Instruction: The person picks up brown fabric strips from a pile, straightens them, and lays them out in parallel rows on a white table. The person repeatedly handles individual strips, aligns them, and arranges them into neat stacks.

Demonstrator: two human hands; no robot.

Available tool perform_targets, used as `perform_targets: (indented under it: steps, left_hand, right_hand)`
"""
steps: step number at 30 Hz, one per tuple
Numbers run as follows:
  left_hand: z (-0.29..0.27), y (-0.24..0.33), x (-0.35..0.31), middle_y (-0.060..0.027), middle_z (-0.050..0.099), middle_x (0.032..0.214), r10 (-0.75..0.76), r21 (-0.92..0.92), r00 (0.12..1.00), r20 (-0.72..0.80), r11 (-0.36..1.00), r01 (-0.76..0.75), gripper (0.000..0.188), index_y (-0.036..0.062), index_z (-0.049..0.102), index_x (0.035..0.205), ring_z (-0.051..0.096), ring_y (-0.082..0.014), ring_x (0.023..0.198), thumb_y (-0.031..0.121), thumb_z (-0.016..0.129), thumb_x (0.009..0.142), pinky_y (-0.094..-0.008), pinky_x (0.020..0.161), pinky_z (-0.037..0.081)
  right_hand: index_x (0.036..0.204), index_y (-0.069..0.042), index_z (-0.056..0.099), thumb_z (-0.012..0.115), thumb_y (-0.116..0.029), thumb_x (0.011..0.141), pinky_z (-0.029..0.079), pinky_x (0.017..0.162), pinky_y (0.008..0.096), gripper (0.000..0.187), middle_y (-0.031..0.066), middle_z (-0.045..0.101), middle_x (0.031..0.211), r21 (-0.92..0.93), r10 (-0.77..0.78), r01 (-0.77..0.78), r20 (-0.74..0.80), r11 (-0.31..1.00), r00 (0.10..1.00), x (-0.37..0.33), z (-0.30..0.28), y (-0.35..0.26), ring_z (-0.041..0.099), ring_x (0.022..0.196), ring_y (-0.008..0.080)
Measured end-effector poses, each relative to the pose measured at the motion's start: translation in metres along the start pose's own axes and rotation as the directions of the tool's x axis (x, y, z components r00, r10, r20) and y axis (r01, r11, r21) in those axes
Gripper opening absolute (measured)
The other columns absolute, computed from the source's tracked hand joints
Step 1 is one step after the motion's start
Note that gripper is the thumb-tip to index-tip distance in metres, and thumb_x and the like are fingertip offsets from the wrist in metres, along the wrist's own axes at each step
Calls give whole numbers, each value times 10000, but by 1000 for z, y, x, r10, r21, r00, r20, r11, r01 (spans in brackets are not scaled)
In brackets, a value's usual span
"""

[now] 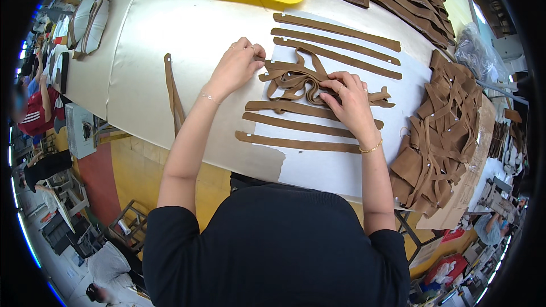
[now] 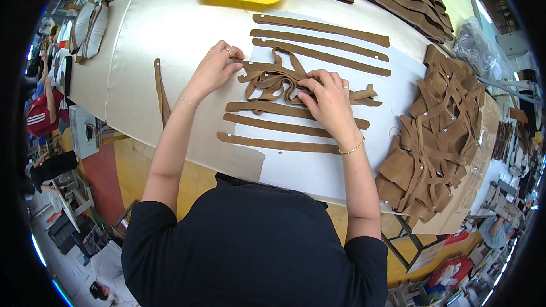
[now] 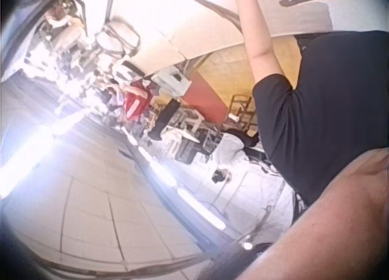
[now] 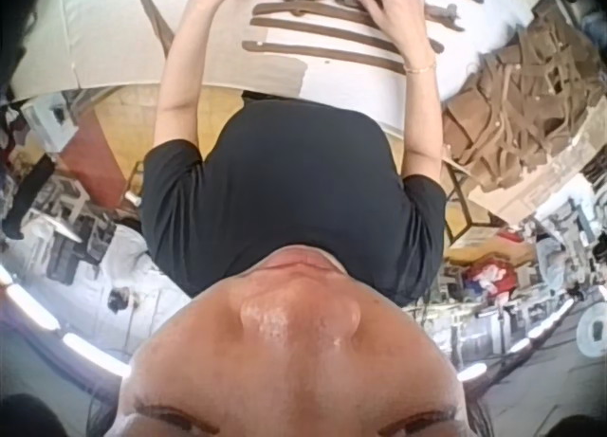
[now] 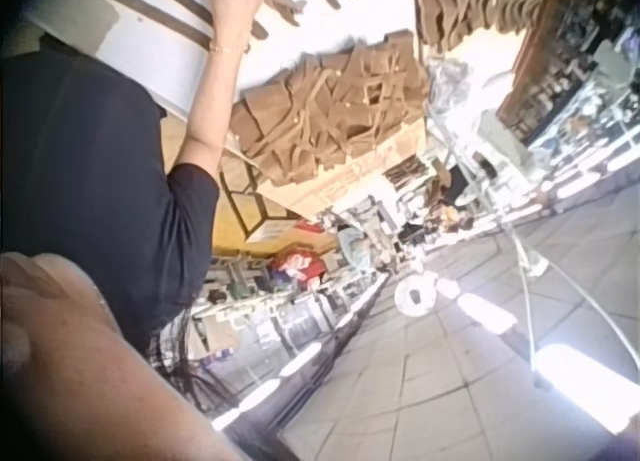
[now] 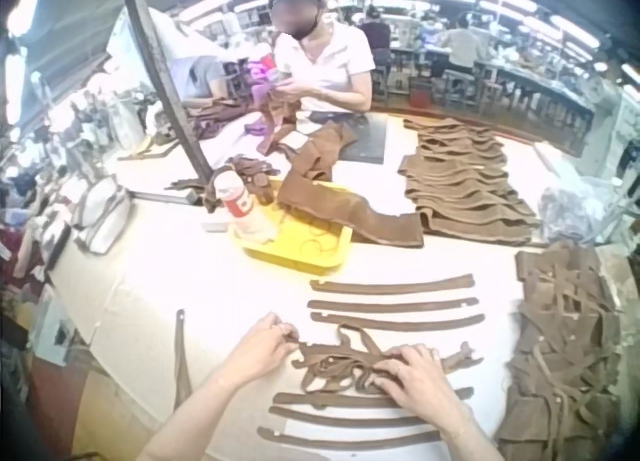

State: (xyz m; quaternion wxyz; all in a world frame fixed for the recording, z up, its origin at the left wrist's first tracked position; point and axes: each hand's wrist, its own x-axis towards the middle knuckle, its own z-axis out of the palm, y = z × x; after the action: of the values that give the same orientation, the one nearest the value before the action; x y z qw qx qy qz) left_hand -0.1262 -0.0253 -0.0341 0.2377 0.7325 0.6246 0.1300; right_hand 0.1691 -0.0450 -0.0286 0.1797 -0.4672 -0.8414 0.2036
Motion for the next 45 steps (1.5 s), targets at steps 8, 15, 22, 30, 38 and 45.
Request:
perform_targets:
  steps: [8, 15, 22, 30, 38, 45]
  left_hand:
    - [-27, -8, -16, -61, 621, 958, -321, -339, 929, 183, 867, 366, 158, 3, 625, 937, 605, -110, 811, 60, 713, 819, -267, 735, 509]
    - [-24, -19, -35, -42, 582, 945, -301, -352, 953, 30, 889, 292, 259, 26, 644, 1038, 530, -93, 719, 52, 720, 792, -242, 732, 487]
    - [-18, -13, -29, -45, 564, 923, -256, -308, 965, -64, 924, 225, 214, 28, 677, 1029, 486, -117, 715, 103, 700, 830, -271, 744, 468]
    - [9, 14, -22, -115, 611, 960, -162, -288, 987, -21, 946, 149, 247, 17, 693, 974, 628, -238, 888, 146, 768, 776, -345, 823, 509]
    - [14, 14, -20, -121, 613, 949, -159, -233, 987, -29, 961, 148, 200, 27, 704, 929, 622, -267, 932, 108, 766, 757, -364, 865, 499]
    - [0, -12, -30, -76, 581, 952, -208, -251, 969, -132, 953, 170, 211, 42, 677, 1015, 552, -176, 807, 122, 720, 824, -298, 782, 486]
  right_hand:
    - [1010, -105, 710, 725, -205, 822, 385, 909, 392, 213, 37, 600, 1093, 31, 1, -1, -25, 1000, 1000, 0, 1, 0, 528, 1039, 233]
    - [1003, -96, 707, 727, -184, 821, 398, 896, 390, 204, 35, 598, 1115, 15, 2, -2, -24, 1000, 1000, 1, 1, -1, 535, 1032, 240]
    - [982, -101, 707, 726, -174, 818, 396, 887, 401, 181, 32, 597, 1119, 24, 7, -6, -45, 1000, 999, 1, 1, -2, 535, 1035, 236]
    - [966, -113, 706, 716, -151, 824, 390, 882, 394, 147, 32, 602, 1100, 11, -3, 4, -124, 1000, 992, -1, -4, 2, 541, 1024, 239]
    - [980, -81, 702, 705, -132, 841, 394, 910, 378, 148, 55, 619, 1084, 38, 28, -24, -121, 999, 992, -5, -8, 6, 558, 1031, 249]
    - [980, -80, 706, 696, -140, 852, 395, 909, 372, 142, 55, 629, 1080, 18, 45, -43, -142, 999, 989, -4, -13, 5, 563, 1038, 242]
